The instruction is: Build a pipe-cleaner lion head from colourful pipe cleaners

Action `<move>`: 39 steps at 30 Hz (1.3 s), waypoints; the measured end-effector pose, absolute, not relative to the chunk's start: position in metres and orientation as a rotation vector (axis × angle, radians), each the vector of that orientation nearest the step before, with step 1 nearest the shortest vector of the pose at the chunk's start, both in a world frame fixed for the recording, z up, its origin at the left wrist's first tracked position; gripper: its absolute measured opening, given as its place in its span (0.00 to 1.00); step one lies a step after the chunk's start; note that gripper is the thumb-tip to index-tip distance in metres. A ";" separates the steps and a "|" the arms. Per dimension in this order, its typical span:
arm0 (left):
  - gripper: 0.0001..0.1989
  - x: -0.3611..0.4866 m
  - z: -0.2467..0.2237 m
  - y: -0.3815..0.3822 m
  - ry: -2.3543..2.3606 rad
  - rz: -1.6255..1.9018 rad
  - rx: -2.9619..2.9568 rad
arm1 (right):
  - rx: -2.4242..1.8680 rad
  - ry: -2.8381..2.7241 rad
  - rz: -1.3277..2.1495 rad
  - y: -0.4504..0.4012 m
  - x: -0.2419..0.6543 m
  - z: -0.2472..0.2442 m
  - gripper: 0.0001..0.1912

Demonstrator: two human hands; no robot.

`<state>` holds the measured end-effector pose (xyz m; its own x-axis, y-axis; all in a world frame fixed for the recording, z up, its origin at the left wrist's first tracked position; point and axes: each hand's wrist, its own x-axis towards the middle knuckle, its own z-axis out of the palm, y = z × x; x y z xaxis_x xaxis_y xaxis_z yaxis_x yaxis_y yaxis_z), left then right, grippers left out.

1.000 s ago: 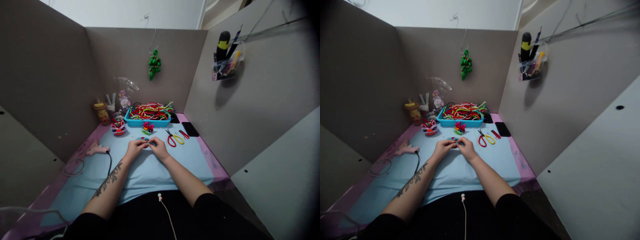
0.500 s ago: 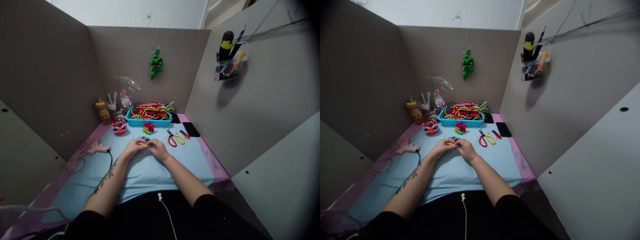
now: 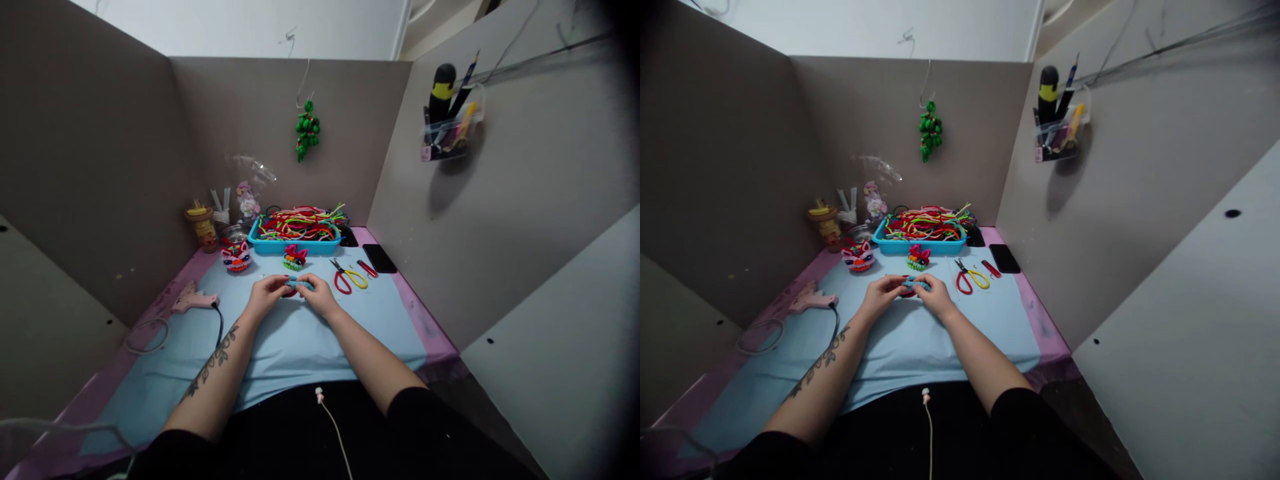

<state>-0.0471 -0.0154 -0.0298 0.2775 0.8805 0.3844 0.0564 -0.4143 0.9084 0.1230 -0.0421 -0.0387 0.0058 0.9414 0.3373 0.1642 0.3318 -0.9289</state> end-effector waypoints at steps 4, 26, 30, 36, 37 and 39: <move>0.12 -0.049 -0.032 -0.013 0.954 1.293 1.905 | -1.027 -1.481 0.814 -0.040 0.123 -0.041 0.09; 0.14 -0.050 -0.026 -0.014 1.019 1.289 1.850 | -1.067 -1.297 0.848 -0.034 0.126 -0.042 0.11; 0.13 -0.047 -0.030 -0.016 1.053 1.233 2.125 | -1.087 -1.368 0.826 -0.037 0.124 -0.041 0.10; 0.11 -0.048 -0.036 -0.014 1.059 1.200 2.326 | -1.039 -1.386 0.888 -0.037 0.120 -0.044 0.11; 0.11 -0.048 -0.037 -0.013 1.061 1.204 2.339 | -1.041 -1.387 0.883 -0.036 0.120 -0.045 0.11; 0.10 -0.048 -0.037 -0.012 1.066 1.205 2.354 | -1.054 -1.392 0.845 -0.035 0.122 -0.046 0.10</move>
<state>-0.0480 -0.0121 -0.0370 0.3766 0.7252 0.5764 0.4832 -0.6847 0.5457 0.1217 -0.0352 -0.0464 0.0417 0.9368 0.3474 0.1243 0.3401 -0.9321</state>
